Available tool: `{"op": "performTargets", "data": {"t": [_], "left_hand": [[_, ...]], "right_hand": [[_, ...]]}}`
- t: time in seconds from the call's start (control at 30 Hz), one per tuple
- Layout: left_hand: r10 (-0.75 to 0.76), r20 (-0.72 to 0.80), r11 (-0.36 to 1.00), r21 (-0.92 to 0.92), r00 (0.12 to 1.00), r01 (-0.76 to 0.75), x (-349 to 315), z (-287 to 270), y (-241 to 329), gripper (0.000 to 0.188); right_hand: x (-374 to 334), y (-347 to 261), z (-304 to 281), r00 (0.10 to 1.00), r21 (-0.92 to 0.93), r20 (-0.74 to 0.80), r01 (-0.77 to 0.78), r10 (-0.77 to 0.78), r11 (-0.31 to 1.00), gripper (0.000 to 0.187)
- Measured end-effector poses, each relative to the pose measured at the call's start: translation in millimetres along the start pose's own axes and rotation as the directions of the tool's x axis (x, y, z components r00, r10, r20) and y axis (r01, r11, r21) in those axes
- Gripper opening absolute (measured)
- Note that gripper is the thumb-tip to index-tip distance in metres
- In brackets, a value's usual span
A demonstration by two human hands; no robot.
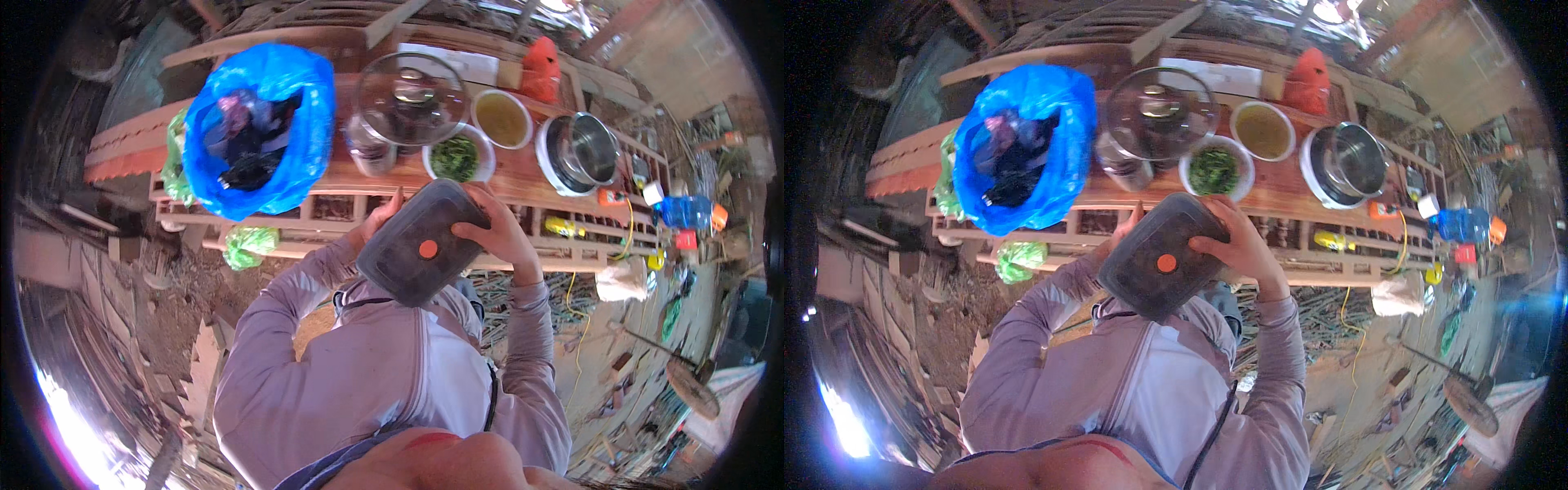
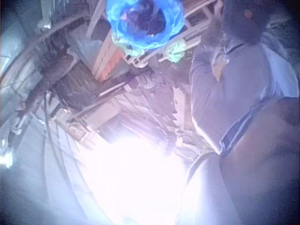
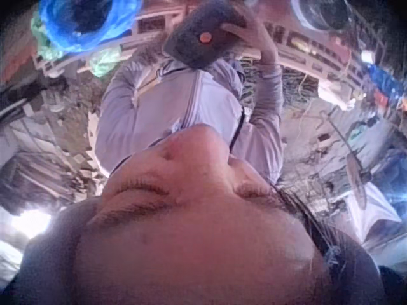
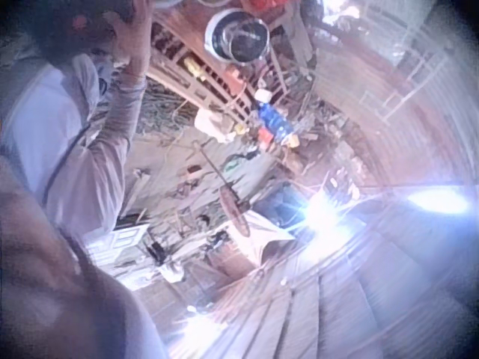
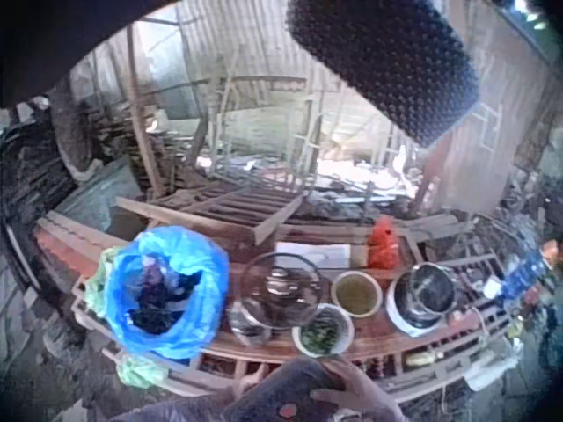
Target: The person unpacks items from a blue plastic bag, including a white bowl and a red tomato, then transfers green vegetables from a pot into a bowl using chopsticks. They pour liquid from a pot into a bowl, add cooked meat from a container into the pot, and place the tomato into a small container.
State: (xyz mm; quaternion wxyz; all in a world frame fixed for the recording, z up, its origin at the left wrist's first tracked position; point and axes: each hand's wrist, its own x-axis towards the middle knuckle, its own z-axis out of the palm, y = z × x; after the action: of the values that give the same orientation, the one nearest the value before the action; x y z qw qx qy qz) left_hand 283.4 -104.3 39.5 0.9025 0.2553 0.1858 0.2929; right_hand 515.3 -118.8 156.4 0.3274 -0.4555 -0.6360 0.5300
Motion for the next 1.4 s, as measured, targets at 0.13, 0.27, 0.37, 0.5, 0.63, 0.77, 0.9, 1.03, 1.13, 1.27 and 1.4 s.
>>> {"op": "performTargets", "data": {"t": [0.13,0.27,0.37,0.5,0.63,0.77,0.9,1.03,1.13,1.27,1.4], "left_hand": [[0.224,0.024,0.943,0.248,0.974,-0.223,59.8,54.7,-49.4,0.046],[-0.093,-0.059,0.976,-0.204,0.994,0.079,100.1,97.6,-92.7,0.043],[-0.19,-0.148,0.952,-0.268,0.971,0.146,117.5,101.8,-148.1,0.047],[-0.32,-0.24,0.906,-0.362,0.917,0.221,131.2,122.0,-187.9,0.05],[-0.36,-0.199,0.837,-0.501,0.911,0.221,126.2,169.2,-188.8,0.049],[-0.332,-0.223,0.869,-0.451,0.916,0.205,129.9,182.4,-194.3,0.051],[-0.275,-0.184,0.87,-0.466,0.944,0.163,134.5,158.4,-217.4,0.054],[-0.089,-0.178,0.931,-0.364,0.98,0.019,141.1,165.7,-206.7,0.058],[-0.042,-0.078,0.823,-0.568,0.996,-0.01,141.8,151.7,-204.6,0.062],[0.037,-0.194,0.81,-0.568,0.98,-0.143,142.5,178.6,-172.3,0.052],[0.129,-0.304,0.823,-0.499,0.944,-0.273,124.3,146.8,-158.6,0.051]], "right_hand": [[-43.4,7.6,-49.7,0.95,-0.475,-0.286,-0.025,-0.127,0.879,0.059],[-86.4,22.7,-101.2,0.955,-0.585,-0.281,-0.089,-0.098,0.806,0.062],[-108.7,38.1,-130.0,0.976,-0.666,-0.214,-0.112,-0.045,0.737,0.068],[-129.8,67.2,-159.8,0.987,-0.669,-0.159,-0.115,0.01,0.734,0.059],[-140.7,67.3,-183.5,0.998,-0.643,-0.042,-0.062,0.045,0.763,0.061],[-145.9,66.3,-195.0,0.998,-0.633,0.024,-0.033,0.062,0.773,0.062],[-148.7,60.4,-198.9,0.996,-0.646,0.086,0.048,0.01,0.762,0.06],[-156.5,26.4,-202.0,0.987,-0.625,-0.053,0.088,-0.154,0.776,0.05],[-172.2,-6.4,-209.0,0.991,-0.552,-0.038,0.086,-0.128,0.829,0.042],[-202.8,-21.4,-219.8,0.978,-0.466,-0.077,0.136,-0.193,0.874,0.03],[-220.0,-16.7,-223.9,0.906,-0.554,-0.239,0.169,-0.35,0.815,0.028]]}}
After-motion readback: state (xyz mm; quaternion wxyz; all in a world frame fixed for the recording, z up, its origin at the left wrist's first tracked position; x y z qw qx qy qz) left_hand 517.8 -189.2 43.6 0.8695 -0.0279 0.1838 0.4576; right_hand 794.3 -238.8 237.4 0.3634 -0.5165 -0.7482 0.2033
